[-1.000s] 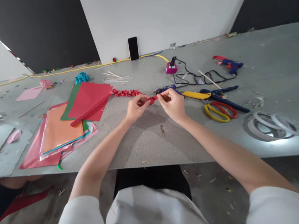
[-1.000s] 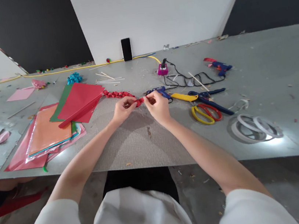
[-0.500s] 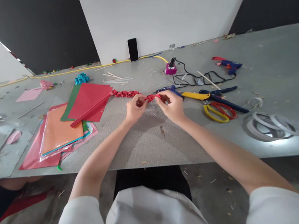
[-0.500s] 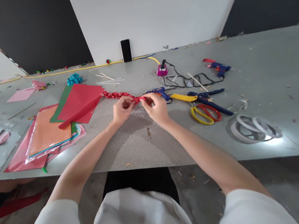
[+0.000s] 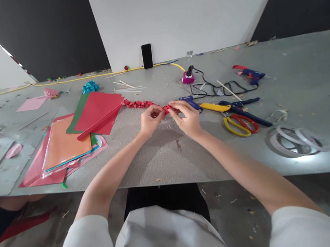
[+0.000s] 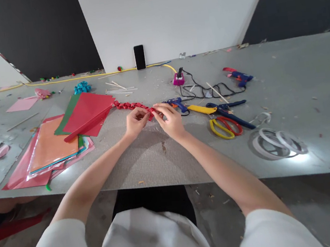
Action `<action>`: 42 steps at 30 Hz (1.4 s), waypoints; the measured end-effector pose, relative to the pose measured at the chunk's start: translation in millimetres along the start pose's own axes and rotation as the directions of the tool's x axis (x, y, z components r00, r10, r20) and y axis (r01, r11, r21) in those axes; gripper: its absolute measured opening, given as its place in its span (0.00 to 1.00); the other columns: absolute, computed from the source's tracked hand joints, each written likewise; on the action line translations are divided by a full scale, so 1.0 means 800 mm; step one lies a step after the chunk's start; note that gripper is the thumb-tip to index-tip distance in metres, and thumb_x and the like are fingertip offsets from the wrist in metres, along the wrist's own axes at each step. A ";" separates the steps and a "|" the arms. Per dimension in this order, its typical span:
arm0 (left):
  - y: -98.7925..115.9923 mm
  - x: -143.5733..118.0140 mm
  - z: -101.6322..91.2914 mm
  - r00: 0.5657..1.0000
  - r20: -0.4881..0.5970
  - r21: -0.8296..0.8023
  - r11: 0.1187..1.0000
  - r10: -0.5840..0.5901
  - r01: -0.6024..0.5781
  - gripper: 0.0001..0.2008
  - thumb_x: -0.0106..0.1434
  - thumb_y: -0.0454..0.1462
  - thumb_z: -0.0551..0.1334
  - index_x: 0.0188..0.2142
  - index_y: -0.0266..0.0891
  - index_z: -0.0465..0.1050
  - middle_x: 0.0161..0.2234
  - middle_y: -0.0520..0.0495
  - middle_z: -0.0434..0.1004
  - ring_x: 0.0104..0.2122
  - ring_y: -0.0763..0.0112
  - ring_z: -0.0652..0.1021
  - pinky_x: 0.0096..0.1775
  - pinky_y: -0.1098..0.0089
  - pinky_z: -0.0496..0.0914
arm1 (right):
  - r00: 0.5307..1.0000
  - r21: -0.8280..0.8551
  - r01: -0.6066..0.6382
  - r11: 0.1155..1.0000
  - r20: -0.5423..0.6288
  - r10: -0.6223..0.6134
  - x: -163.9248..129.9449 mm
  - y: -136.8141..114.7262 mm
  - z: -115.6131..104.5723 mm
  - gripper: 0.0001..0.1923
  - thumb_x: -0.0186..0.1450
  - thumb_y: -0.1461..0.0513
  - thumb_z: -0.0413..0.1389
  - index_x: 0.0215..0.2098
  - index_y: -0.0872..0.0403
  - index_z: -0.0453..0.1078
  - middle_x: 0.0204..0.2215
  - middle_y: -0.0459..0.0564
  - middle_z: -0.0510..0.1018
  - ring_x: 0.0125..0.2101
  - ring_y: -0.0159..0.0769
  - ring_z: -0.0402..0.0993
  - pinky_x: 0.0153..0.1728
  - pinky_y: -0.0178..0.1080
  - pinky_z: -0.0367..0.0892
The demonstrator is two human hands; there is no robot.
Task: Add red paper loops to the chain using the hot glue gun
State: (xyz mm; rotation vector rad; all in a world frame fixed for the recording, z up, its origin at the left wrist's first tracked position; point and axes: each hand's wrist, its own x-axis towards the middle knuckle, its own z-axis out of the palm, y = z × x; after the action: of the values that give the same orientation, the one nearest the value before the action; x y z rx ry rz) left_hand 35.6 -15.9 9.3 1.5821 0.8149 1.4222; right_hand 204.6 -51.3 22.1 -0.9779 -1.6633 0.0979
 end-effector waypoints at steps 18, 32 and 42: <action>0.000 0.002 -0.004 0.996 0.044 -0.089 0.993 -0.076 0.080 0.24 0.59 0.55 0.73 0.36 0.38 0.73 0.22 0.55 0.72 0.16 0.81 0.69 0.20 0.75 0.63 | 0.993 0.065 0.001 0.998 0.116 -0.009 -0.002 0.014 -0.005 0.11 0.71 0.49 0.60 0.39 0.46 0.76 0.43 0.53 0.85 0.41 0.42 0.82 0.36 0.44 0.78; -0.017 0.013 -0.009 0.972 0.019 -0.242 0.942 -0.235 0.233 0.23 0.53 0.43 0.78 0.43 0.36 0.75 0.31 0.49 0.81 0.25 0.77 0.76 0.28 0.74 0.70 | 0.995 0.053 0.035 0.998 0.095 -0.040 -0.003 0.016 -0.001 0.11 0.73 0.50 0.58 0.40 0.47 0.76 0.37 0.50 0.84 0.33 0.38 0.79 0.35 0.42 0.75; -0.013 0.012 -0.013 0.980 -0.029 -0.220 0.958 -0.197 0.186 0.20 0.55 0.49 0.77 0.34 0.37 0.76 0.26 0.52 0.77 0.22 0.79 0.72 0.25 0.75 0.66 | 0.988 0.099 0.048 0.994 0.139 -0.062 -0.005 0.010 0.005 0.11 0.74 0.52 0.57 0.42 0.47 0.79 0.36 0.50 0.84 0.32 0.38 0.78 0.28 0.41 0.71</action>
State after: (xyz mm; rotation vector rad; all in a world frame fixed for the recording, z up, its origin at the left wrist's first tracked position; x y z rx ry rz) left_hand 27.8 -1.5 4.3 1.2723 0.7912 1.3651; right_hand 205.9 -47.1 13.1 -0.8688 -1.7978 0.2127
